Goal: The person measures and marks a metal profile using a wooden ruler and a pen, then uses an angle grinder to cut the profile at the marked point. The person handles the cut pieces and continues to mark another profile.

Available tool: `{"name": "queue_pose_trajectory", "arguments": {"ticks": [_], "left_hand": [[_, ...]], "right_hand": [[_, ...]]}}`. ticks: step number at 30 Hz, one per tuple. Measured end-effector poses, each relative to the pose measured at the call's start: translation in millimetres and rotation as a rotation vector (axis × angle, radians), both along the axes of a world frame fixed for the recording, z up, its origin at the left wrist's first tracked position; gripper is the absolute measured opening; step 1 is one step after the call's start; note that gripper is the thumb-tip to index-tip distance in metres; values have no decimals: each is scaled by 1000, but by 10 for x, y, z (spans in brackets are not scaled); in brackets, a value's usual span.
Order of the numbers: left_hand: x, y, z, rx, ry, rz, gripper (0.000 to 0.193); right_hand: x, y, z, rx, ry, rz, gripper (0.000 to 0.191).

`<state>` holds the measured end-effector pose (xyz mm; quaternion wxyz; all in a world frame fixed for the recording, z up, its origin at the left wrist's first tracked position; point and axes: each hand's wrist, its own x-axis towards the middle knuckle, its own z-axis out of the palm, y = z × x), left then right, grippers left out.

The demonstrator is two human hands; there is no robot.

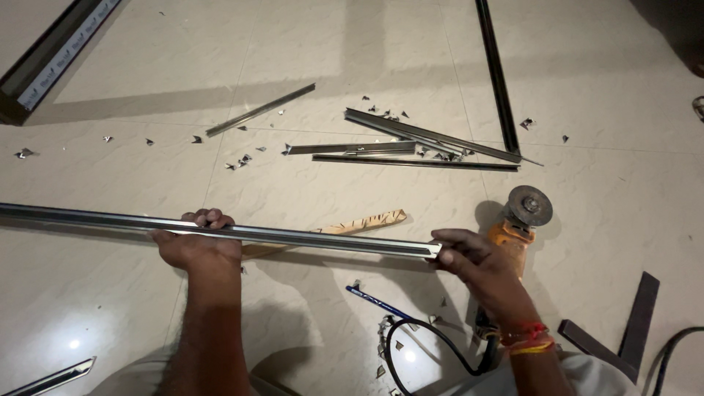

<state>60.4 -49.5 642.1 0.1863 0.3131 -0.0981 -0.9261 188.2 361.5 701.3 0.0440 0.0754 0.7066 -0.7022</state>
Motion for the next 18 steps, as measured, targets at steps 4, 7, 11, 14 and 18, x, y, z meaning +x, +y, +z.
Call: {"name": "queue_pose_trajectory", "arguments": {"ticks": [4, 7, 11, 14, 18], "left_hand": [[-9, -18, -26, 12, 42, -16, 70], [-21, -43, -28, -2, 59, -27, 68], [-21, -23, -33, -5, 19, -11, 69], [-12, -13, -30, -6, 18, -9, 70], [-9, -1, -3, 18, 42, -10, 71]], "right_hand": [[-70, 25, -313, -378, 16, 30, 30], [-102, 69, -506, -504, 4, 36, 30], [-115, 121, -607, -547, -46, 7, 27], [-118, 105, -628, -565, -2, 36, 26], [-112, 91, -643, -574, 30, 60, 25]]}}
